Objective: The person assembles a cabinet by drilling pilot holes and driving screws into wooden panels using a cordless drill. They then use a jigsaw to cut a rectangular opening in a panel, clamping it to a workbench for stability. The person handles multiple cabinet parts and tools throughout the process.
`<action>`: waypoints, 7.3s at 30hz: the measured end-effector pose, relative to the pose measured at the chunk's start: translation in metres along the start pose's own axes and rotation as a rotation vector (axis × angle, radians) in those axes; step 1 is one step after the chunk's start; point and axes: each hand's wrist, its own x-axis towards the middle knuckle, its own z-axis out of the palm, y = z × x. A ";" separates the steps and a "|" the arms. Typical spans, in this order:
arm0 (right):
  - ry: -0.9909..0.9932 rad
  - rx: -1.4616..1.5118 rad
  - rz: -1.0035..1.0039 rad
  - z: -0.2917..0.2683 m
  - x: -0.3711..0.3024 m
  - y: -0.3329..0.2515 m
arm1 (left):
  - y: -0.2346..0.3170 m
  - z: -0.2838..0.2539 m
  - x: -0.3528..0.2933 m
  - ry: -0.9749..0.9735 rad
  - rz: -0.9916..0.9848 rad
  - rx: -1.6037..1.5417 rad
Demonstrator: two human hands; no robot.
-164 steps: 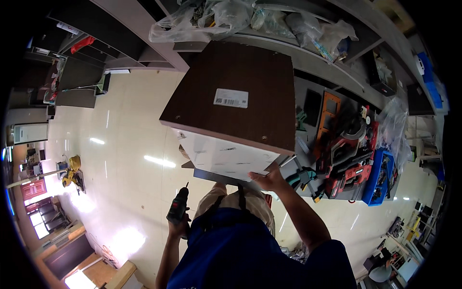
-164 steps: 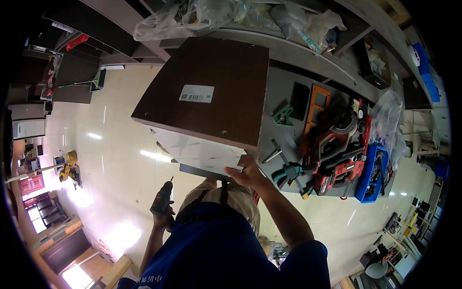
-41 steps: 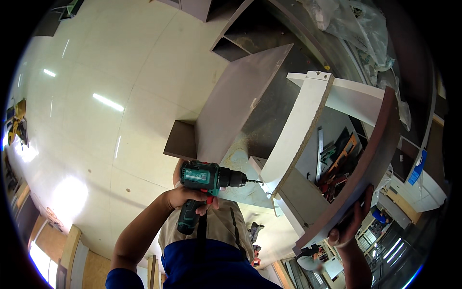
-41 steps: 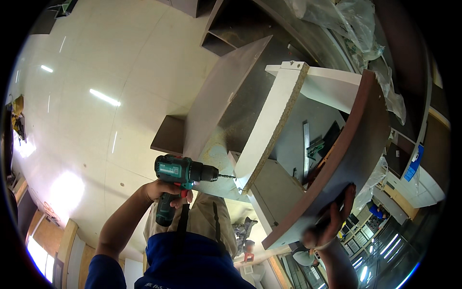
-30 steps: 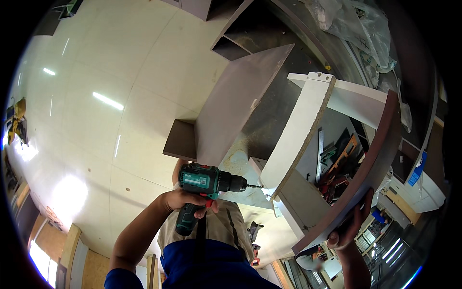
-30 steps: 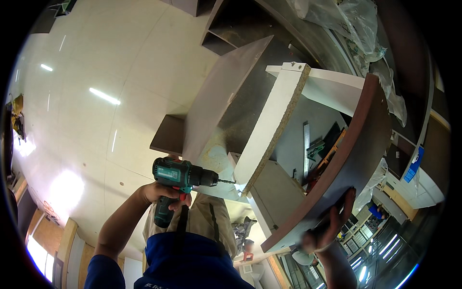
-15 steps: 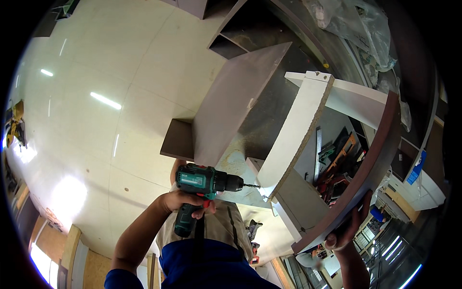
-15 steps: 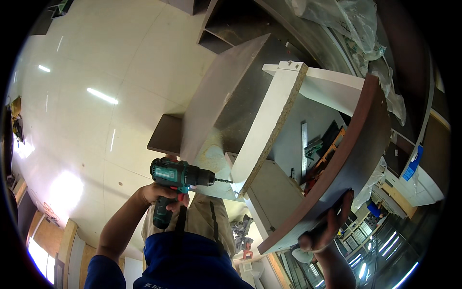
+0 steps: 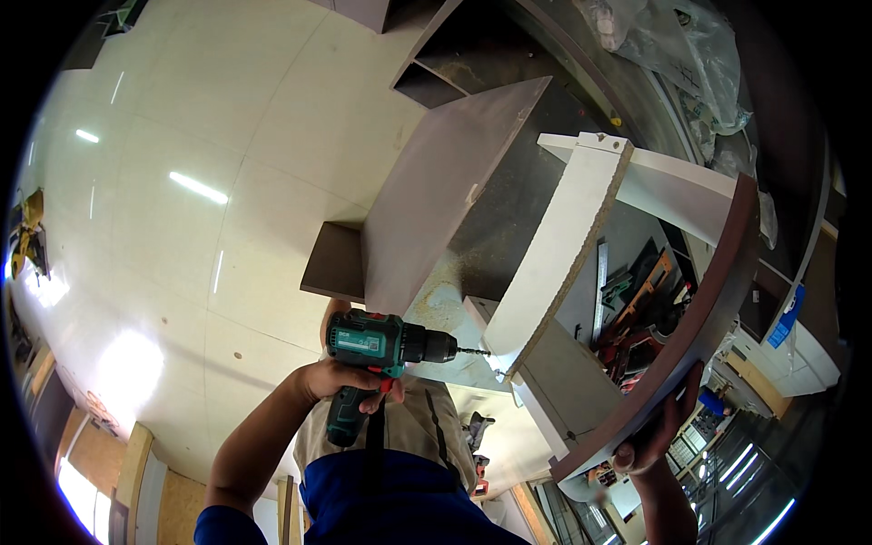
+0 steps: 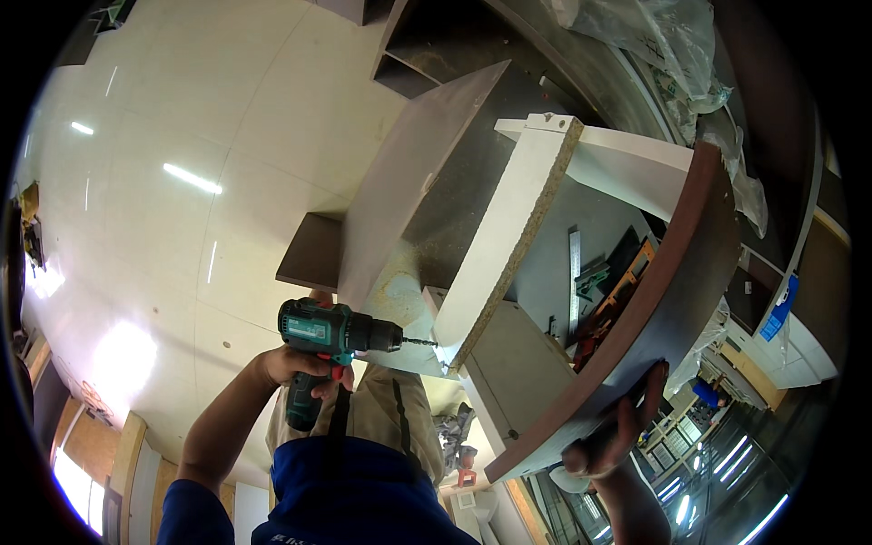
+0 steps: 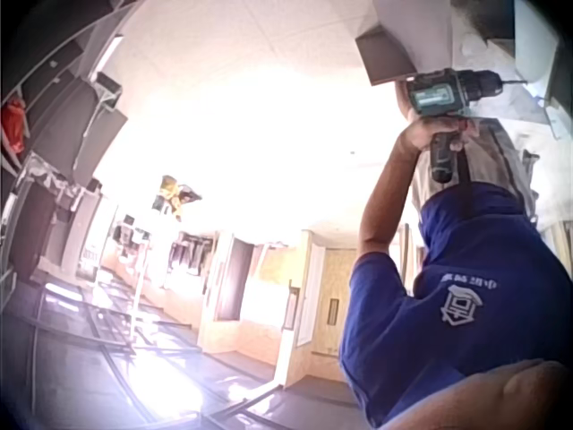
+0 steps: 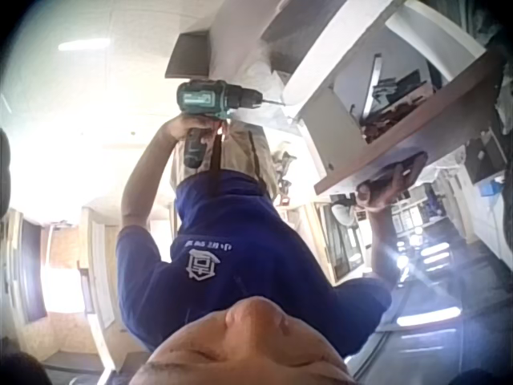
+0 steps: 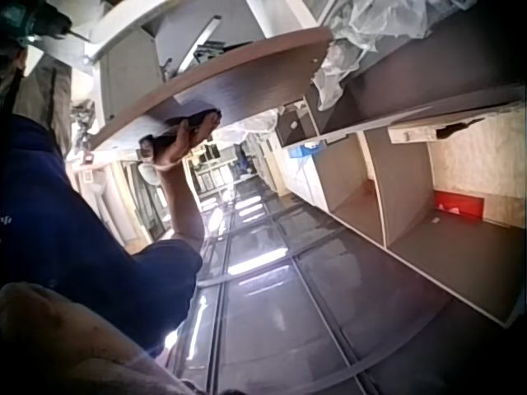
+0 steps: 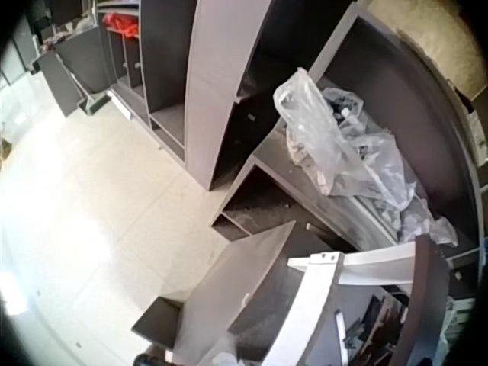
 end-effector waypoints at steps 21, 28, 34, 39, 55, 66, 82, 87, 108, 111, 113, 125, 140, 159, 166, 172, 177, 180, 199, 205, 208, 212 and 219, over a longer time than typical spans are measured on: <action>-0.037 -0.007 0.013 -0.003 0.002 -0.001 | 0.008 0.011 -0.004 0.019 0.004 0.063; -0.035 0.023 0.026 -0.002 0.001 -0.001 | 0.007 0.005 -0.002 -0.001 0.005 0.082; -0.056 0.025 0.039 -0.004 -0.002 0.001 | 0.009 0.010 -0.004 0.020 -0.006 0.080; -0.051 0.011 0.015 -0.004 0.001 0.001 | 0.003 0.007 -0.003 0.005 0.002 0.046; -0.002 -0.005 -0.013 0.000 0.006 -0.003 | 0.055 0.011 0.002 -0.084 -0.042 0.525; -0.027 -0.059 -0.072 -0.001 0.004 0.003 | 0.051 0.001 0.004 -0.101 -0.056 0.584; -0.029 -0.072 -0.072 -0.003 0.002 0.008 | 0.056 0.008 -0.003 -0.019 -0.045 0.553; -0.037 -0.067 -0.076 -0.003 0.005 0.007 | 0.043 -0.005 -0.008 -0.017 -0.007 0.574; -0.012 -0.066 -0.094 0.000 0.006 0.009 | -0.002 -0.015 -0.015 0.098 0.133 0.497; -0.001 -0.034 -0.084 0.002 0.006 0.009 | -0.003 -0.006 -0.011 0.083 0.145 0.461; 0.006 -0.026 -0.084 0.002 0.006 0.008 | -0.002 0.004 -0.015 0.076 0.142 0.438; 0.012 -0.018 -0.075 0.002 0.005 0.008 | -0.003 0.024 -0.010 -0.122 0.212 0.370; 0.015 -0.043 -0.065 0.002 0.003 0.009 | -0.007 0.016 -0.006 -0.112 0.151 0.241; 0.000 -0.039 -0.074 0.000 0.006 0.006 | 0.023 0.034 -0.010 -0.087 0.033 0.418; -0.031 -0.021 -0.066 0.000 0.004 0.005 | 0.035 0.028 -0.010 -0.104 -0.047 0.498; 0.003 -0.023 -0.071 0.001 0.002 0.003 | 0.043 0.028 -0.008 -0.135 0.017 0.605; -0.030 -0.045 -0.072 0.000 0.004 0.004 | 0.039 0.025 -0.011 -0.111 -0.078 0.571; -0.049 -0.081 -0.080 -0.002 0.008 0.000 | 0.037 0.020 -0.012 -0.108 -0.057 0.596; 0.017 -0.012 -0.073 0.004 0.005 0.004 | 0.029 0.015 -0.027 -0.077 0.019 0.485; 0.028 -0.002 -0.088 0.005 0.005 0.007 | 0.028 0.022 -0.031 -0.044 0.059 0.465; 0.034 0.032 -0.076 0.007 0.002 0.010 | 0.027 0.024 -0.038 0.019 0.062 0.443; 0.008 0.049 -0.058 0.001 0.002 0.008 | 0.004 -0.001 -0.040 0.055 0.103 0.464; 0.005 -0.001 -0.090 0.001 0.006 0.007 | -0.047 -0.036 -0.010 0.183 0.083 0.439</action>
